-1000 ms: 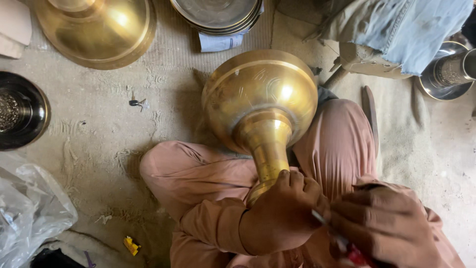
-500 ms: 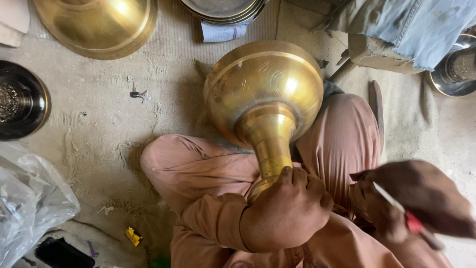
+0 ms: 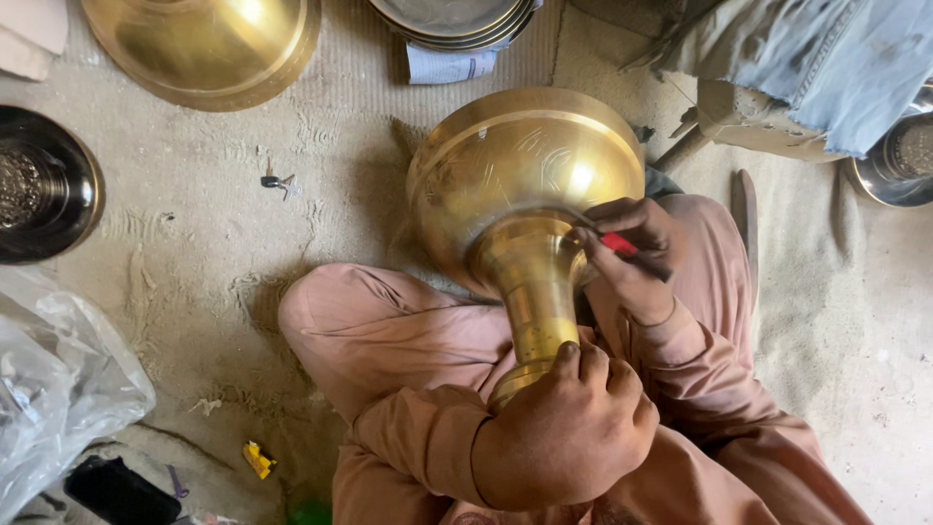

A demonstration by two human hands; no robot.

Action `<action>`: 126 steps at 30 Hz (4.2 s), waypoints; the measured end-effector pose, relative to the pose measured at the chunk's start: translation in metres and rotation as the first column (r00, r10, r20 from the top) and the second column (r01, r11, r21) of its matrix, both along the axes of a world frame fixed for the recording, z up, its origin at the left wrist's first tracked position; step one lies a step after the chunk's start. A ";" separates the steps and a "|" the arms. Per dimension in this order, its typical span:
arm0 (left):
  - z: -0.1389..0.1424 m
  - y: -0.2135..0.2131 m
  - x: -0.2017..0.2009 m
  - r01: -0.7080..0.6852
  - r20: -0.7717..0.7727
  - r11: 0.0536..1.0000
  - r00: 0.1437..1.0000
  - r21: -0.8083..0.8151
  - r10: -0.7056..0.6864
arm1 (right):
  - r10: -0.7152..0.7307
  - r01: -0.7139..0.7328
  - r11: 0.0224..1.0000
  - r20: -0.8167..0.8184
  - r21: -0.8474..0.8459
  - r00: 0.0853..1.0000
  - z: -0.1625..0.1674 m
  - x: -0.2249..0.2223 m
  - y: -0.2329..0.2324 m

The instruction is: The person sits on the floor and uses a small red-handled engraving tool to carve a design into the surface of a brass lamp base. They hold the lamp steady with one hand while carefully guiding the tool with the other.

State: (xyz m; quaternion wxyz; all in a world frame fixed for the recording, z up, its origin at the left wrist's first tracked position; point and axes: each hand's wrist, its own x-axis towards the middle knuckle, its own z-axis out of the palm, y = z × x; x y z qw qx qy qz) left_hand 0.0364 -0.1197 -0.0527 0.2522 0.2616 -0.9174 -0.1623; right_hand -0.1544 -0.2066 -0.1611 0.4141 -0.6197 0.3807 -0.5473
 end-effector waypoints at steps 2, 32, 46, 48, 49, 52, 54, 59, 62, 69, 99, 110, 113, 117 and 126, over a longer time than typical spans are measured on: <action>-0.001 0.000 0.000 -0.006 -0.001 1.000 1.000 -0.012 0.006 | -0.033 0.037 0.997 -0.053 0.066 0.998 -0.006 0.005 0.000; -0.004 0.000 0.001 -0.007 -0.036 1.000 0.999 0.007 0.007 | -0.054 0.061 0.997 -0.143 0.043 0.988 -0.012 0.019 -0.025; -0.005 0.002 0.004 -0.018 -0.053 1.000 0.998 0.004 0.018 | -0.081 0.086 0.993 -0.057 0.080 0.995 -0.010 0.010 -0.018; -0.005 0.002 0.004 -0.017 -0.061 1.000 0.998 0.012 0.018 | -0.116 0.131 0.988 -0.169 0.077 0.979 -0.009 0.011 -0.016; -0.005 0.002 0.004 -0.006 -0.053 1.000 0.999 0.015 0.007 | -0.091 0.102 0.993 -0.167 0.058 0.982 -0.009 0.011 -0.017; -0.006 0.001 0.003 0.003 -0.039 1.000 0.999 0.012 -0.003 | -0.029 0.030 1.000 -0.167 0.003 0.985 -0.009 0.011 -0.021; -0.006 0.002 0.002 -0.015 -0.042 1.000 0.999 -0.005 0.015 | -0.012 0.006 0.999 -0.172 -0.034 0.985 -0.009 0.012 -0.023; -0.005 0.001 0.003 -0.012 -0.036 1.000 0.999 -0.002 0.011 | -0.063 0.064 0.998 -0.207 -0.002 0.976 -0.010 0.015 -0.026; -0.004 0.000 0.002 -0.005 -0.024 1.000 1.000 -0.001 0.005 | -0.084 0.085 0.996 -0.201 -0.004 0.976 -0.010 0.017 -0.025; -0.003 0.001 0.003 -0.008 -0.023 1.000 1.000 0.006 0.008 | -0.116 0.114 0.993 -0.219 -0.024 0.969 -0.011 0.019 -0.024; -0.004 0.002 0.002 -0.006 0.003 1.000 1.000 0.008 0.006 | -0.063 0.028 0.991 -0.263 -0.134 0.963 -0.007 0.022 -0.027; -0.006 0.002 0.002 -0.006 0.001 1.000 1.000 0.003 0.006 | -0.068 0.033 0.988 -0.235 -0.149 0.970 -0.008 0.025 -0.029; -0.006 0.002 0.001 -0.009 0.002 1.000 1.000 0.007 0.009 | -0.014 -0.028 0.985 -0.240 -0.169 0.971 -0.007 0.023 -0.031; -0.004 0.004 0.000 -0.034 0.013 0.999 0.999 -0.016 0.034 | 0.023 -0.074 0.983 -0.290 -0.167 0.957 -0.004 0.022 -0.030; -0.004 0.004 0.000 -0.040 -0.011 0.999 0.999 0.000 0.040 | 0.072 -0.128 0.979 -0.318 -0.161 0.946 0.003 0.022 -0.032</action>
